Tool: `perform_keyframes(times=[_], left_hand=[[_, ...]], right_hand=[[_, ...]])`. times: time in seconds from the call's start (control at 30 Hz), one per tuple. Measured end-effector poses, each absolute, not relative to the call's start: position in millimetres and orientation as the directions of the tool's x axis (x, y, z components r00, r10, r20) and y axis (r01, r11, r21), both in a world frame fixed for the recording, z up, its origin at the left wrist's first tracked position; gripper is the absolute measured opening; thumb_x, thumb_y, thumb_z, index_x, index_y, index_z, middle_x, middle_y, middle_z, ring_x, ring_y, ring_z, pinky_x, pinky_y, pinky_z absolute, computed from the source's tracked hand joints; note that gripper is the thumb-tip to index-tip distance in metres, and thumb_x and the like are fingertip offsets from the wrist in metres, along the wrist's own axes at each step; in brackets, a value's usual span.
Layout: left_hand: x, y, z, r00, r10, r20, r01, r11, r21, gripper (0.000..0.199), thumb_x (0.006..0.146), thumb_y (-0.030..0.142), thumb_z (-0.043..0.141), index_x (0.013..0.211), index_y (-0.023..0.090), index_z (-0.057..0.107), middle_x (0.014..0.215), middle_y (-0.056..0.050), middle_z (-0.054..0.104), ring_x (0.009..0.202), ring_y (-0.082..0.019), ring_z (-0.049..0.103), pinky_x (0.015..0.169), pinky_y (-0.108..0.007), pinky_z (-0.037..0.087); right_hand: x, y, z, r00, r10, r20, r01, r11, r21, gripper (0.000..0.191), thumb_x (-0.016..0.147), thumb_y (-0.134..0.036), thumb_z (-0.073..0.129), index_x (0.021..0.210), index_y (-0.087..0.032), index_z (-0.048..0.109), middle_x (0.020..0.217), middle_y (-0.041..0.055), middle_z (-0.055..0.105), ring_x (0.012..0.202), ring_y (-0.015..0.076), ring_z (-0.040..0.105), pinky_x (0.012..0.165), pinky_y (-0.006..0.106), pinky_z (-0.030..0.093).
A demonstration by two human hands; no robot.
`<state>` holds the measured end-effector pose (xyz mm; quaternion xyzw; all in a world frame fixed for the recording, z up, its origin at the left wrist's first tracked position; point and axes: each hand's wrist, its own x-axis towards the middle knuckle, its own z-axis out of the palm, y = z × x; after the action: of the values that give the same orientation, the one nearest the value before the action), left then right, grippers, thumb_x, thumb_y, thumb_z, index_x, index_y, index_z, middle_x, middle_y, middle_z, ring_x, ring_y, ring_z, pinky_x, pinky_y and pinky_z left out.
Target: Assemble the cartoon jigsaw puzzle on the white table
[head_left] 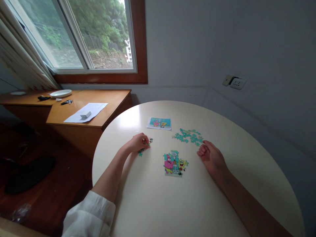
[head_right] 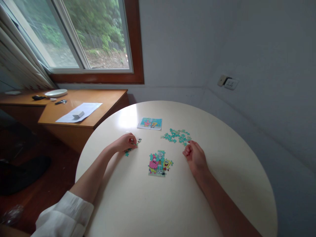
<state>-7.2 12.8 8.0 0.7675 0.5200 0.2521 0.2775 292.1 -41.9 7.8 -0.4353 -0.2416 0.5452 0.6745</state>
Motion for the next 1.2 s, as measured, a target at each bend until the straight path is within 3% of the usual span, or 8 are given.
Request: perform_keyframes(times=[0.13,0.37,0.73,0.87,1.03,1.2], left_hand=[[-2.8,9.0,15.4,0.322,0.942,0.097,0.701,-0.306,0.644,0.009,0.054,0.017,0.069,0.062,0.019,0.065,0.066,-0.002,0.057,0.059,-0.014,0.05,0.058,-0.026,0.041],[-2.7,9.3,18.2,0.248,0.967,0.056,0.804,-0.238,0.545,0.017,0.054,0.026,0.071,0.069,0.02,0.067,0.076,-0.004,0.058,0.066,-0.016,0.052,0.068,-0.028,0.041],[-1.0,4.5,20.4,0.266,0.958,0.106,0.654,-0.26,0.71,0.016,0.049,0.011,0.066,0.06,0.02,0.06,0.061,0.001,0.054,0.056,-0.012,0.046,0.06,-0.026,0.04],[-0.1,3.4,20.7,0.296,0.951,0.091,0.641,-0.269,0.719,0.009,0.055,0.013,0.06,0.062,0.019,0.058,0.057,0.002,0.052,0.052,-0.01,0.044,0.054,-0.024,0.038],[2.6,4.6,19.5,0.238,0.949,0.205,0.612,-0.311,0.727,0.013,0.064,0.017,0.057,0.077,0.019,0.061,0.061,0.002,0.054,0.056,-0.011,0.047,0.056,-0.024,0.039],[6.3,9.4,17.7,0.078,0.971,0.228,0.405,-0.24,0.882,0.015,0.064,0.029,0.061,0.071,0.015,0.063,0.06,-0.002,0.059,0.059,-0.013,0.053,0.058,-0.025,0.042]], right_hand=[[291.2,-42.7,9.5,0.286,0.945,-0.158,-0.542,0.024,-0.84,0.024,0.055,-0.025,0.072,0.063,-0.018,0.051,0.04,-0.0082,0.039,0.04,0.004,0.034,0.037,0.015,0.031],[291.7,-43.0,9.1,0.28,0.947,-0.16,-0.547,0.02,-0.837,0.022,0.056,-0.025,0.071,0.064,-0.018,0.051,0.041,-0.0081,0.04,0.04,0.004,0.034,0.038,0.016,0.03],[293.1,-42.3,6.4,0.279,0.95,-0.138,-0.523,0.03,-0.852,0.025,0.06,-0.03,0.071,0.066,-0.018,0.05,0.043,-0.0085,0.038,0.04,0.0041,0.036,0.038,0.017,0.031],[293.0,-42.1,6.6,0.276,0.951,-0.137,-0.521,0.028,-0.853,0.026,0.059,-0.03,0.072,0.066,-0.018,0.05,0.043,-0.0086,0.038,0.04,0.0042,0.036,0.038,0.018,0.031],[291.3,-43.0,8.9,0.277,0.948,-0.155,-0.546,0.023,-0.837,0.024,0.056,-0.027,0.073,0.064,-0.018,0.051,0.042,-0.0081,0.04,0.041,0.0039,0.035,0.038,0.016,0.03],[292.1,-43.7,8.9,0.262,0.954,-0.147,-0.529,0.014,-0.848,0.022,0.058,-0.027,0.071,0.065,-0.019,0.052,0.042,-0.008,0.04,0.041,0.0042,0.035,0.038,0.017,0.031]])
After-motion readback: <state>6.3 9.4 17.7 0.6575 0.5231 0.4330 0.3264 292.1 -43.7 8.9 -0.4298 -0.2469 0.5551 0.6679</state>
